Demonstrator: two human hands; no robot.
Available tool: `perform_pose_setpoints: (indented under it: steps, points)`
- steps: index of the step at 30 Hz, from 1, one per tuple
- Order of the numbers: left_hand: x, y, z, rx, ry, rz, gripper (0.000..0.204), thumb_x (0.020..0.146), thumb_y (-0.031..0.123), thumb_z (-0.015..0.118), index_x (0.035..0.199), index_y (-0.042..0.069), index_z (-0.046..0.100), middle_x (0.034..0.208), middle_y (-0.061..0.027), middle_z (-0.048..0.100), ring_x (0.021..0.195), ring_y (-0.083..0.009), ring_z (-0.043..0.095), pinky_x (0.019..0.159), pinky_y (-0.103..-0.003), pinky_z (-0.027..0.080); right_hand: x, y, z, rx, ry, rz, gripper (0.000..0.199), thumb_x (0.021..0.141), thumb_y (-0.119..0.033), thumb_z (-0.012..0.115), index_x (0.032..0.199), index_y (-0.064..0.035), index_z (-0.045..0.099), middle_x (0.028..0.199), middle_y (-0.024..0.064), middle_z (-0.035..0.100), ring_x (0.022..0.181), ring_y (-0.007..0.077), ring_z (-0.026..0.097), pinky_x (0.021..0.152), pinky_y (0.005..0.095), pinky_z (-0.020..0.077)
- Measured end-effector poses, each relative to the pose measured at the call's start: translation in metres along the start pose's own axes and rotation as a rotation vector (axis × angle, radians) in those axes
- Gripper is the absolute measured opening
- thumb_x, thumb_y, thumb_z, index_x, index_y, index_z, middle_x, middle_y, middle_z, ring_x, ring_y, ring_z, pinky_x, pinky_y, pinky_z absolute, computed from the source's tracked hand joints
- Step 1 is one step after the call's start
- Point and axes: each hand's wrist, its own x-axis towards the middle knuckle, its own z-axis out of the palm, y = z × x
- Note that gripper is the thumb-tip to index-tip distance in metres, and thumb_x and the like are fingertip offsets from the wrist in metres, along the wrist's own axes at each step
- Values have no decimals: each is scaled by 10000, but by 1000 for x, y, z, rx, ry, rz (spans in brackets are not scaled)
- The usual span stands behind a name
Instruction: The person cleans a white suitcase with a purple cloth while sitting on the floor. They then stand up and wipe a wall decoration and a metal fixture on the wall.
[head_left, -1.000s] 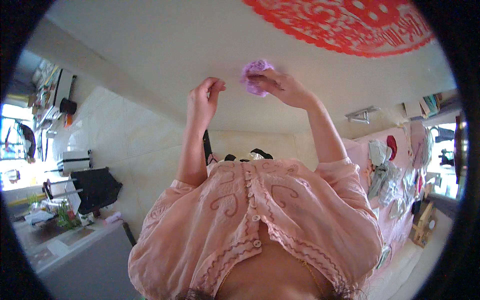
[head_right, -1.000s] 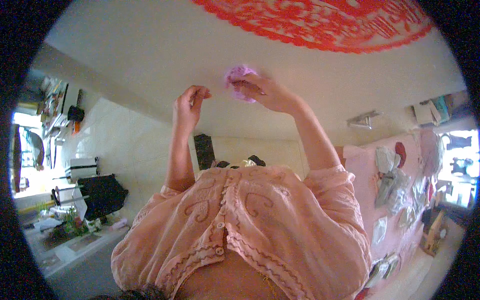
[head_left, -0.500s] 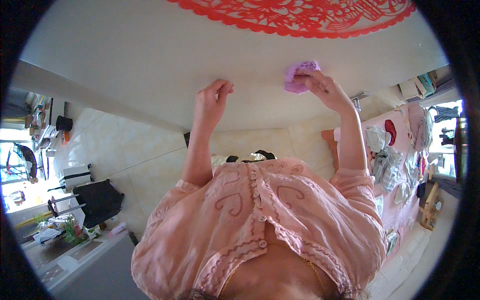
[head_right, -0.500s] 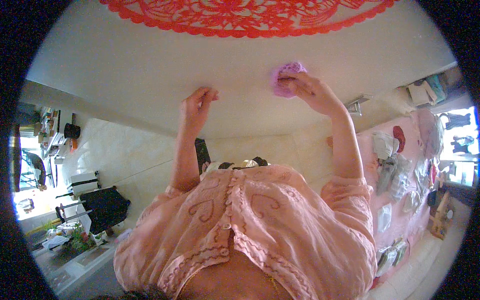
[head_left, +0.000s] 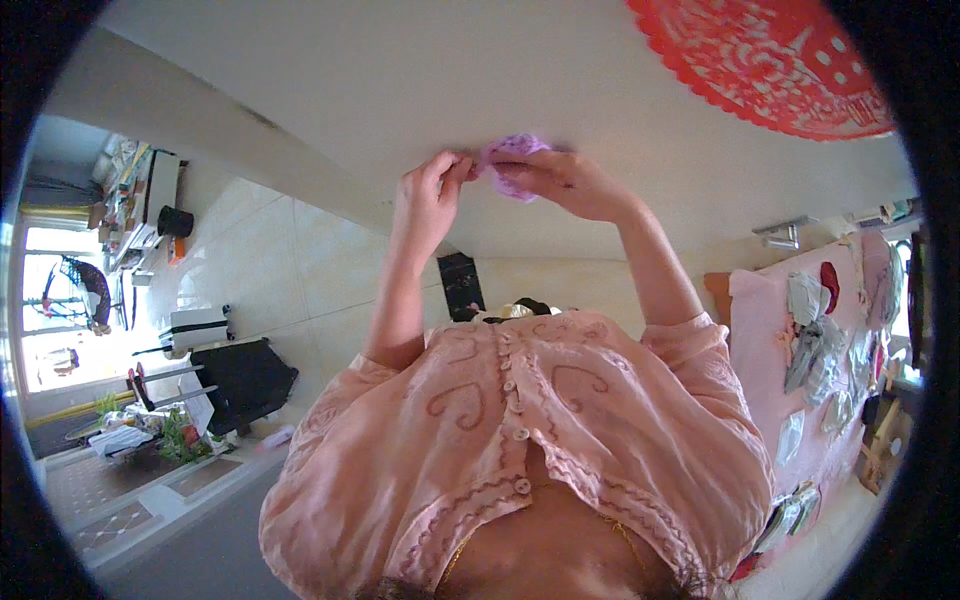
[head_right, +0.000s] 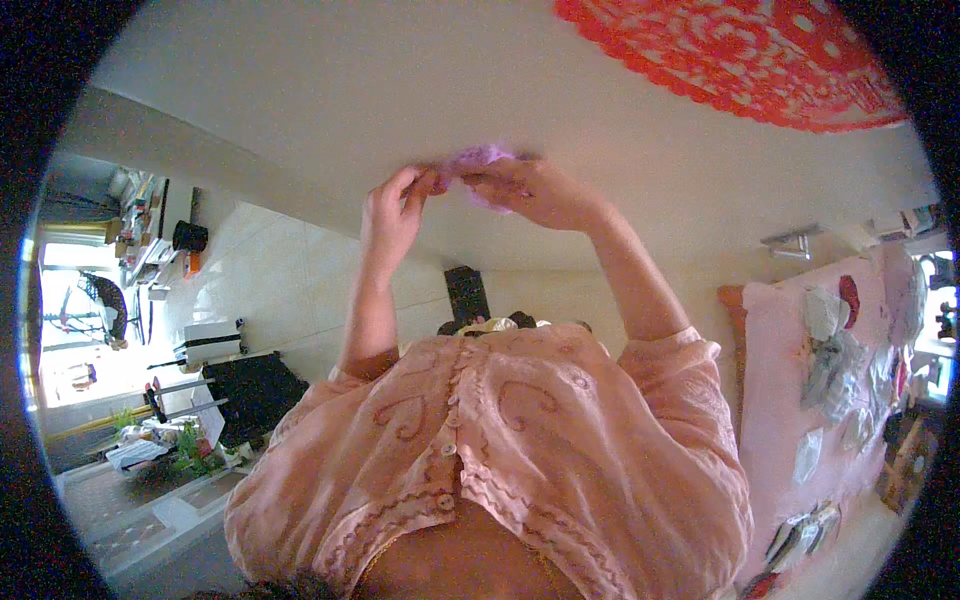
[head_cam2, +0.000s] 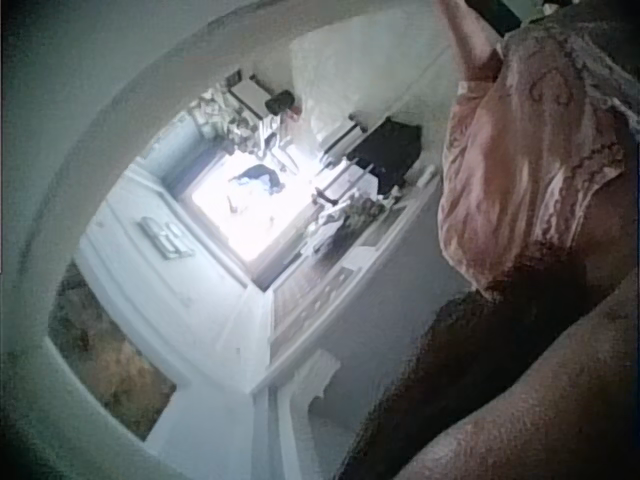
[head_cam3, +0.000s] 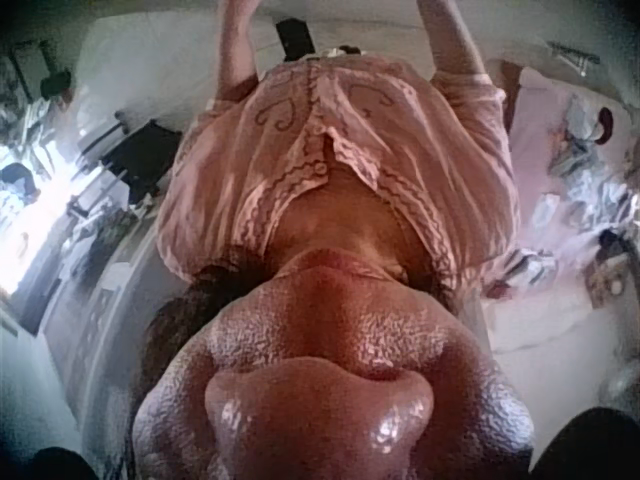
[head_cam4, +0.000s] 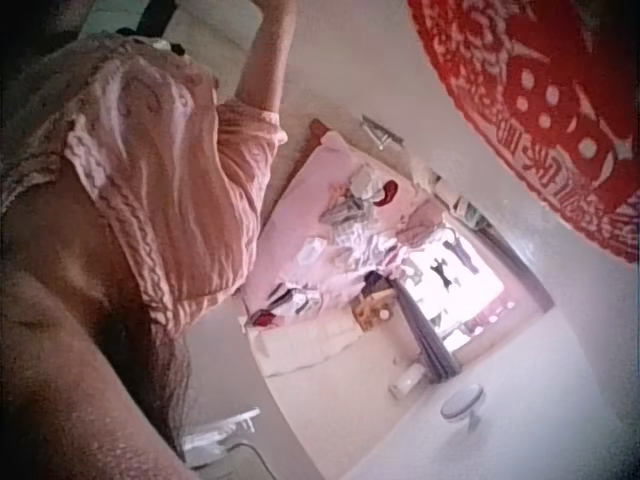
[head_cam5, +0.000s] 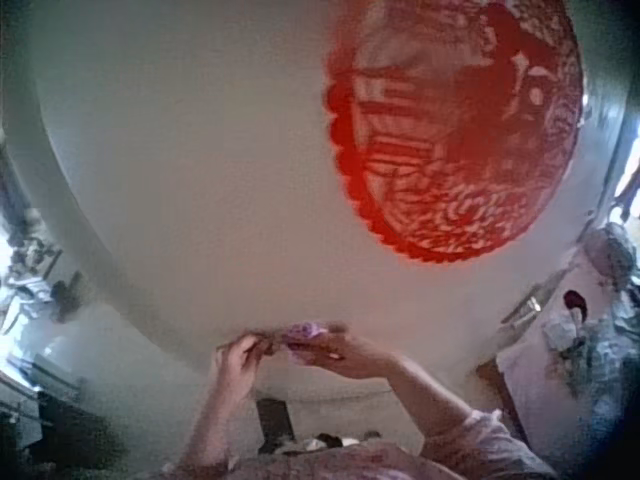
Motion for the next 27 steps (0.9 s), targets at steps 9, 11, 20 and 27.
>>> perform_pose_setpoints:
  steps: [9, 11, 20, 27]
  points:
    - [-5, -28, -50, 108, 67, -84, 73, 866, 50, 551, 884, 17, 613, 773, -119, 677, 727, -223, 678, 623, -306, 502, 59, -14, 55, 173, 12, -203, 365, 943, -322, 489, 1229, -98, 526, 1090, 115, 630, 962, 255, 608, 854, 359, 464]
    - [-6, -30, -44, 119, 88, -95, 68, 862, 46, 557, 883, 15, 614, 770, -120, 676, 729, -225, 678, 623, -305, 501, 54, -10, 51, 101, -15, -187, 362, 944, -314, 488, 1226, -90, 528, 1088, 121, 629, 962, 262, 607, 855, 362, 464]
    - [-3, 8, 50, -25, 152, 5, 58, 853, 40, 578, 883, 11, 619, 781, -137, 671, 697, -238, 674, 593, -300, 499, -14, 11, -19, 69, -89, -114, 356, 944, -279, 497, 1228, -67, 522, 1132, 124, 600, 1027, 233, 573, 881, 354, 451]
    - [3, 61, 149, -209, 24, 100, 92, 861, 59, 578, 925, 8, 620, 787, -136, 671, 717, -229, 674, 585, -303, 502, -106, 28, -94, 24, 22, 38, 349, 938, -194, 510, 1269, -81, 497, 1142, 79, 609, 997, 192, 584, 875, 321, 464]
